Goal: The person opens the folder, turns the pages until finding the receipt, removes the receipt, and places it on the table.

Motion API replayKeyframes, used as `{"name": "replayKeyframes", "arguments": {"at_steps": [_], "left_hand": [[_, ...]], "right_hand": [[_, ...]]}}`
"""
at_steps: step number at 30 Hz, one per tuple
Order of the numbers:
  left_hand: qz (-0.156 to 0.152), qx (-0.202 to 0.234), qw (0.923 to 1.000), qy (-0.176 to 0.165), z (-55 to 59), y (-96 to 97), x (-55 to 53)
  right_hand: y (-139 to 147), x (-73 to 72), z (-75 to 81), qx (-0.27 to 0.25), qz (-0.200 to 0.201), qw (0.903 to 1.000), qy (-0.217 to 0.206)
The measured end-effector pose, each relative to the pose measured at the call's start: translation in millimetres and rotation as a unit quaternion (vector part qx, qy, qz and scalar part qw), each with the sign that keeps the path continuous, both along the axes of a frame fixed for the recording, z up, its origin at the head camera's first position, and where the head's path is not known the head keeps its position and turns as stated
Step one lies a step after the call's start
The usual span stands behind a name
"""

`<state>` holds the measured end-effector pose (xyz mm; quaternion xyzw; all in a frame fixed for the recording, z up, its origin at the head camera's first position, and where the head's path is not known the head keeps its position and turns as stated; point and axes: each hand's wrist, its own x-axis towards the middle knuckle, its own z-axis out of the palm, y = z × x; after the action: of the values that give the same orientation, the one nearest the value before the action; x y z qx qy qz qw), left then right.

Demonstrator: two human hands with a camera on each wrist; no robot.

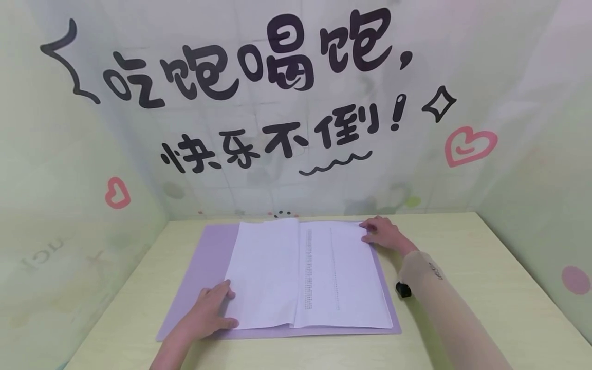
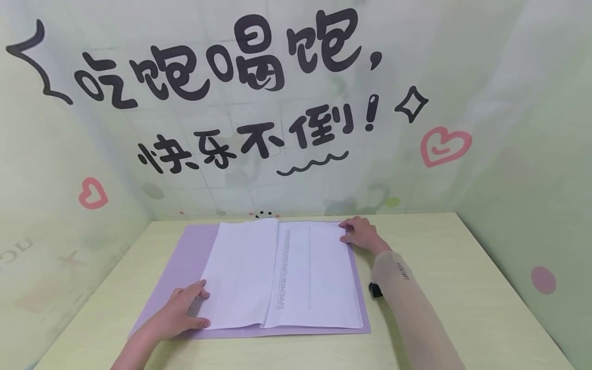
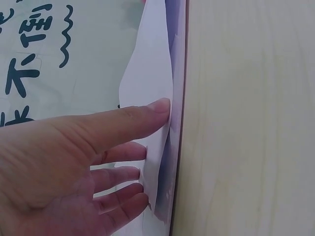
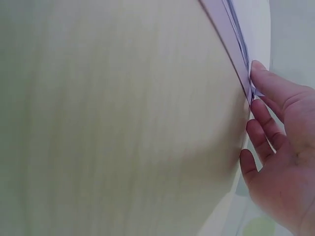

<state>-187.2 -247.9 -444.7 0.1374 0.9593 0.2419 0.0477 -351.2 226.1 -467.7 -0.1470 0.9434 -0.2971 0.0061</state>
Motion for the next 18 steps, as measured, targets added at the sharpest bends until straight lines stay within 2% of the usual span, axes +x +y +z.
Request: {"name": "replayKeyframes", "arguments": {"at_steps": [10,18], "left_hand": [[-0.002,0.003,1.0,0.005,-0.2,0.2,0.9],[0.004,-0.001,1.0,0.004,0.5,1.0,1.0]], "right_hand": [[-2.3,-1.6,-0.1,-0.008,-0.004,0.9998,-0.02],[-6.9,-0.2,4.2,-0.007,-0.005,0.9999,-0.011]]}}
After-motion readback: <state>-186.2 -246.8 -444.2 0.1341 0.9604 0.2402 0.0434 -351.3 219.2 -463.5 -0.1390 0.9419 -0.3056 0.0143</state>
